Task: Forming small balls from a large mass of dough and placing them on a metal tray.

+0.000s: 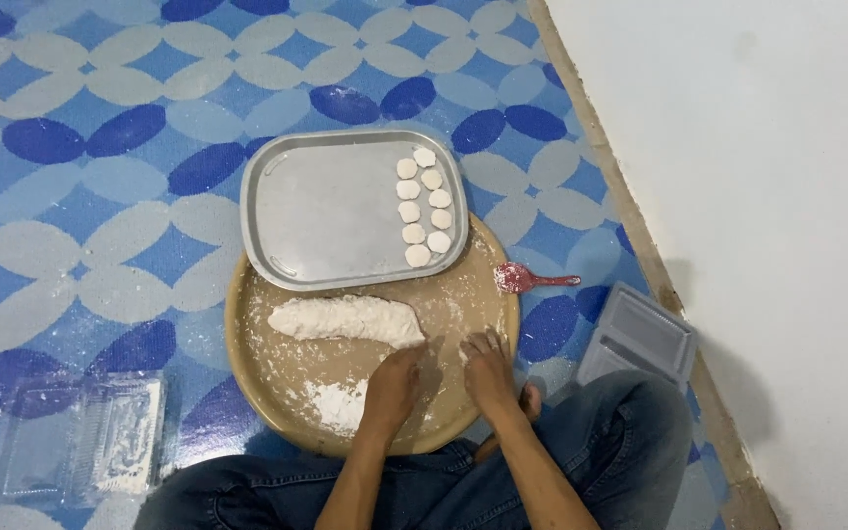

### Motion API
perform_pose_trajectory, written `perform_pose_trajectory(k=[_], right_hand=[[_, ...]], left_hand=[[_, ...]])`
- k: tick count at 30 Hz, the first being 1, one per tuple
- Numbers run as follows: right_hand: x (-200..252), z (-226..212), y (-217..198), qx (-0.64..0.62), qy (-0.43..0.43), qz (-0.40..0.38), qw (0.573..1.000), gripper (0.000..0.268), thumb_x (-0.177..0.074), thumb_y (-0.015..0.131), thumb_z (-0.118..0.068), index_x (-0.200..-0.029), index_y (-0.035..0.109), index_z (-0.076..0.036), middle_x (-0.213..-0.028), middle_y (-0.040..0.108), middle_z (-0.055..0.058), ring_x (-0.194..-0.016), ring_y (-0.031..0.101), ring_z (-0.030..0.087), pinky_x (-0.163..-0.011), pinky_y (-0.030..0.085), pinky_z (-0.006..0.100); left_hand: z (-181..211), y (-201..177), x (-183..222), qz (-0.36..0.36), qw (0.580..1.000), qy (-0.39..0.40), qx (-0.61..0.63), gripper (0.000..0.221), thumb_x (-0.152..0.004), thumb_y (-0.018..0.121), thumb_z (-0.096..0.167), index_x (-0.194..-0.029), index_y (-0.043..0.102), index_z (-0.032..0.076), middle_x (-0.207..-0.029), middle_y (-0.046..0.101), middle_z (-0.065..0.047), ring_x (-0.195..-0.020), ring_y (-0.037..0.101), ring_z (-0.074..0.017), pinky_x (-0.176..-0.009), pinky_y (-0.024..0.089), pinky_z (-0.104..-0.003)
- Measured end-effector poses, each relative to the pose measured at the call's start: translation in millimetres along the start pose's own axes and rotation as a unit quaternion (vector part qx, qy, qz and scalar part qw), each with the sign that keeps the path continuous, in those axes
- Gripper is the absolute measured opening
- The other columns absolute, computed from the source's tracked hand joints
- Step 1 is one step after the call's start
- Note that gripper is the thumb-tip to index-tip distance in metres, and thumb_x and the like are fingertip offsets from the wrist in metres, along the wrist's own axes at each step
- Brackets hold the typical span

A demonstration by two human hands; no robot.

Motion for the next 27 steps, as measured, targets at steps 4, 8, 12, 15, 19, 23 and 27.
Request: perform_pose_trajectory(k=[4,8,12,15,19,23,27], right_hand=[[6.3,-31.0,-53.7,-0.100,0.058,-0.013,0.993,0.037,-0.098,0.052,-0.019,-0.132,0.064,-0.014,-0.136,0.061,0.007,-0.137,0.045,0.026,-0.119,0.023,0.044],[24.3,-54.8,-44.2,-0.571,0.146,-0.005,0.808,0.065,-0.089,0.062,-0.009,-0.151,0.043,-0.015,-0.142,0.059,0.014,-0.127,0.058,0.030,-0.105,0.049,0.042],[48.5,-104.6,-77.7,-0.444,0.069,-0.112,0.886,0.051,-0.086,0.065,-0.006,-0.135,0.065,-0.023,-0.147,0.058,0.003,-0.116,0.067,0.018,-0.094,0.058,0.027],[42.5,-99.4,-49.0,-0.355,-0.162,0.060,0.919,0.039,-0.073,0.076,-0.002,-0.112,0.074,-0.006,-0.125,0.060,0.001,-0.134,0.044,0.027,-0.115,0.030,0.044],[36.0,-78.2,-15.2,-0.339,-0.038,-0.052,0.939,0.059,-0.077,0.083,-0.024,-0.134,0.068,-0.019,-0.162,-0.022,0.026,-0.151,-0.020,0.045,-0.119,0.010,0.054],[40.7,-87.2,-45.4,-0.404,-0.034,-0.087,0.910,0.062,-0.080,0.080,-0.024,-0.139,0.062,-0.025,-0.164,-0.022,0.021,-0.151,-0.021,0.041,-0.118,0.006,0.059],[36.9,-78.3,-74.9,-0.475,0.069,0.084,0.873,0.042,-0.085,0.072,-0.023,-0.127,0.071,-0.020,-0.155,0.033,0.010,-0.143,0.035,0.031,-0.117,0.032,0.057]], left_hand=[[0.9,5.8,-0.3,-0.002,0.996,-0.061,0.066,0.028,-0.093,0.062,0.008,-0.118,0.073,0.012,-0.114,0.073,-0.011,-0.110,0.070,-0.0267,-0.092,0.056,-0.038],[42.8,-11.4,12.4,0.025,0.858,-0.229,0.459,0.045,-0.100,0.051,0.034,-0.132,0.066,0.005,-0.132,0.064,-0.023,-0.121,0.060,-0.0364,-0.097,0.054,-0.043],[1.2,24.6,1.9,-0.008,0.595,-0.229,0.770,0.063,-0.106,0.031,0.054,-0.128,0.057,0.001,-0.111,0.069,-0.019,-0.085,0.065,-0.0238,-0.076,0.057,-0.036],[-48.7,51.1,-2.5,0.017,0.587,-0.286,0.757,0.067,-0.100,0.044,0.062,-0.124,0.064,0.003,-0.095,0.068,-0.008,-0.067,0.061,-0.0160,-0.054,0.051,-0.027],[-20.0,29.8,0.6,0.014,0.639,-0.255,0.725,0.069,-0.101,0.041,0.053,-0.136,0.059,-0.003,-0.122,0.072,-0.016,-0.086,0.067,-0.0167,-0.066,0.052,-0.023],[-16.7,17.9,-0.2,0.067,0.681,-0.325,0.652,0.057,-0.106,0.041,0.046,-0.123,0.071,0.000,-0.083,0.070,-0.009,-0.053,0.052,-0.0099,-0.044,0.041,-0.021],[-33.2,21.1,-6.5,0.054,0.590,-0.221,0.775,0.065,-0.103,0.037,0.049,-0.142,0.053,-0.001,-0.133,0.068,-0.014,-0.083,0.069,-0.0120,-0.063,0.057,-0.018]])
Point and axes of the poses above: each hand's wrist, its own x-axis away from the middle knuckle, its own y-axis out of the palm, z = x × y, the point moved 3 cm from there along -x, towards the middle knuckle
